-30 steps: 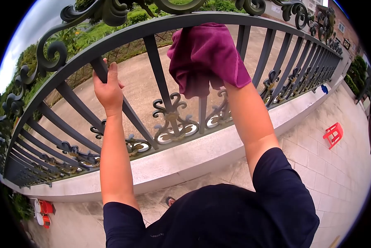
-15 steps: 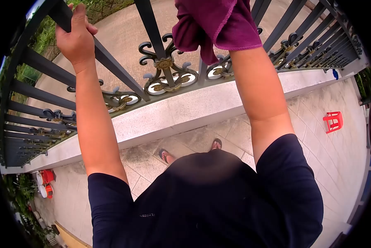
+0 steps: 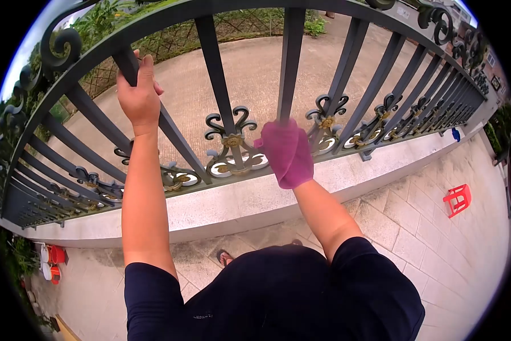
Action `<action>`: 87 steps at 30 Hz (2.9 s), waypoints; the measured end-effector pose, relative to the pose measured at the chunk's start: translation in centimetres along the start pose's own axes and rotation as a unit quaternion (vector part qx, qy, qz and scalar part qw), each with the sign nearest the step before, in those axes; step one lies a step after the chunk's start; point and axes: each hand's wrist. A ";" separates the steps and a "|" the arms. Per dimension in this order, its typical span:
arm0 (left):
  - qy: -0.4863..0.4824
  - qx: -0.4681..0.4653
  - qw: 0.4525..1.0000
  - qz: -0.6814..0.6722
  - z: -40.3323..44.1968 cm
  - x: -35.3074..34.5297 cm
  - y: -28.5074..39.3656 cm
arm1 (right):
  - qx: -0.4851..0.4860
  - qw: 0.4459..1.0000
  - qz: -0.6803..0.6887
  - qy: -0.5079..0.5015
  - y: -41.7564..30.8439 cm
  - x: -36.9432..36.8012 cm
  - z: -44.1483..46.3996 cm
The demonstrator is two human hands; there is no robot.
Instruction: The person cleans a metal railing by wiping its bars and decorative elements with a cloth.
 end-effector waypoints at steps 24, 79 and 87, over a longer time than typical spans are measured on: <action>-0.016 -0.010 1.000 -0.018 -0.2 0.1 -0.3 | 0.076 0.908 0.413 0.003 -5.1 4.9 11.4; -0.038 0.007 0.999 -0.019 -0.1 1.3 -1.5 | 0.183 0.971 0.013 0.157 -13.7 8.1 7.5; -0.039 0.002 0.999 -0.029 -0.1 1.2 -1.6 | -0.178 0.928 0.308 -0.113 -5.3 4.9 0.8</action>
Point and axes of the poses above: each hand's wrist, its own z-axis towards the middle knuckle, its own x-axis out of the back of the hand, y = z × x, and after that the axes turned 4 degrees about -z, right-handed
